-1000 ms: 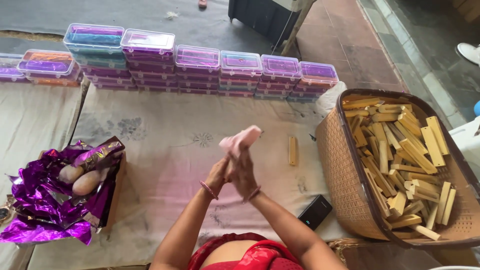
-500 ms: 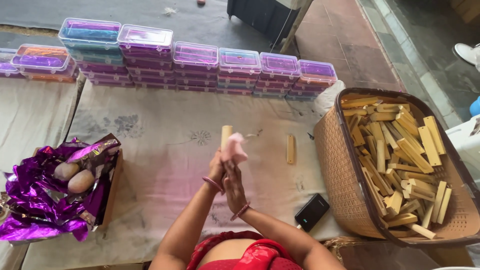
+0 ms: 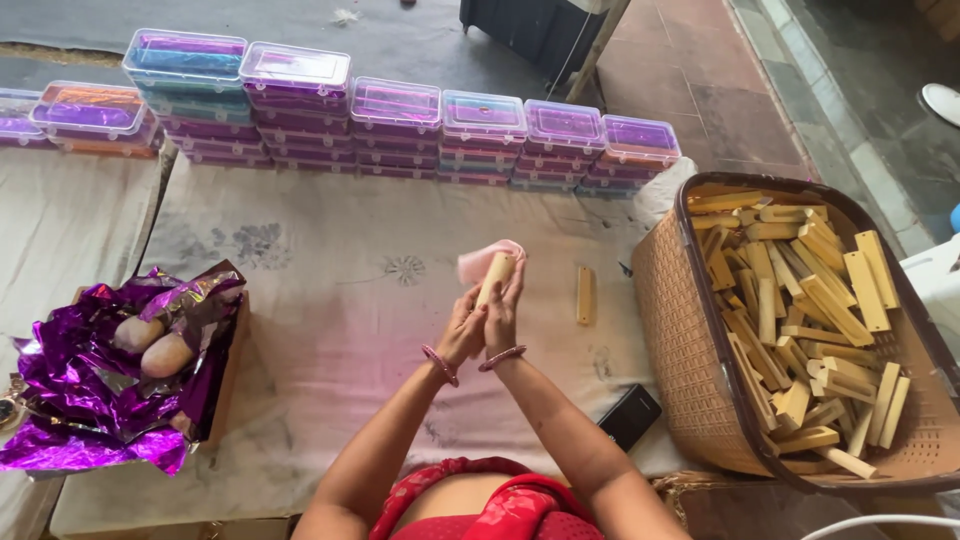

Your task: Wrap small wooden blocks in silver foil and pack them into containers.

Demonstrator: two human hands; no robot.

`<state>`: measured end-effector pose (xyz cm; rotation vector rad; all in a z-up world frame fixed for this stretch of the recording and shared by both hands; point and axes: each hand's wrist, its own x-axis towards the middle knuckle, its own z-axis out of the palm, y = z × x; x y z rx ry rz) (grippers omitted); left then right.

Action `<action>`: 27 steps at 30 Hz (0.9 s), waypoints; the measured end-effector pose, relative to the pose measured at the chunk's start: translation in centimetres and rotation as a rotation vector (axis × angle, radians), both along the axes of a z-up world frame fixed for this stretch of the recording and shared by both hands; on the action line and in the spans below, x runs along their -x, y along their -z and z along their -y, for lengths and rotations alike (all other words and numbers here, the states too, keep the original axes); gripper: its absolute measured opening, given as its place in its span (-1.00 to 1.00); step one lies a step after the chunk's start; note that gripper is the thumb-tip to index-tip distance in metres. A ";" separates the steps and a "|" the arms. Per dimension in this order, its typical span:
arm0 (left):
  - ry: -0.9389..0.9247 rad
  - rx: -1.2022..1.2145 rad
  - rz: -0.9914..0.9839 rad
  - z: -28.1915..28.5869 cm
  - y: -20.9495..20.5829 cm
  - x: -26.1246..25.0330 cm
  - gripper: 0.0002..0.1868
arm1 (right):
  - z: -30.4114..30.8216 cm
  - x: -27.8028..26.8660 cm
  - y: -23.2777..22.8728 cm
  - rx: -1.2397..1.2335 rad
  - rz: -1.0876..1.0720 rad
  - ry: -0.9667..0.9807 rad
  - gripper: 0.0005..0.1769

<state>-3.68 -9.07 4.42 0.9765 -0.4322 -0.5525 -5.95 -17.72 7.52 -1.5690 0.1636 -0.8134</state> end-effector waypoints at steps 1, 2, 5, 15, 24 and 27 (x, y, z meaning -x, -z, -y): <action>-0.077 -0.065 0.069 0.4 -0.1 0.0 -0.44 | -0.5 0.0 0.3 -0.194 -0.001 -0.077 -0.26; -0.075 -0.065 0.069 0.2 -1.2 0.1 -0.44 | -0.9 0.4 2.0 -0.194 0.000 -0.075 -0.26; -0.231 -0.005 -0.008 0.0 -2.1 -0.3 -0.46 | -1.6 1.4 5.3 -0.310 -0.097 -0.152 -0.36; -0.511 -0.251 0.219 -4.8 -1.9 -1.9 -0.03 | 4.0 4.0 -0.6 0.392 -0.471 -0.334 -0.30; -0.408 -0.952 0.559 -6.0 10.4 -2.1 -0.53 | 5.0 1.6 3.0 1.240 -0.386 -0.194 -0.65; -0.435 -1.050 0.684 -6.1 12.3 -1.2 -0.61 | 2.3 2.1 7.4 1.161 -0.374 -0.324 -0.60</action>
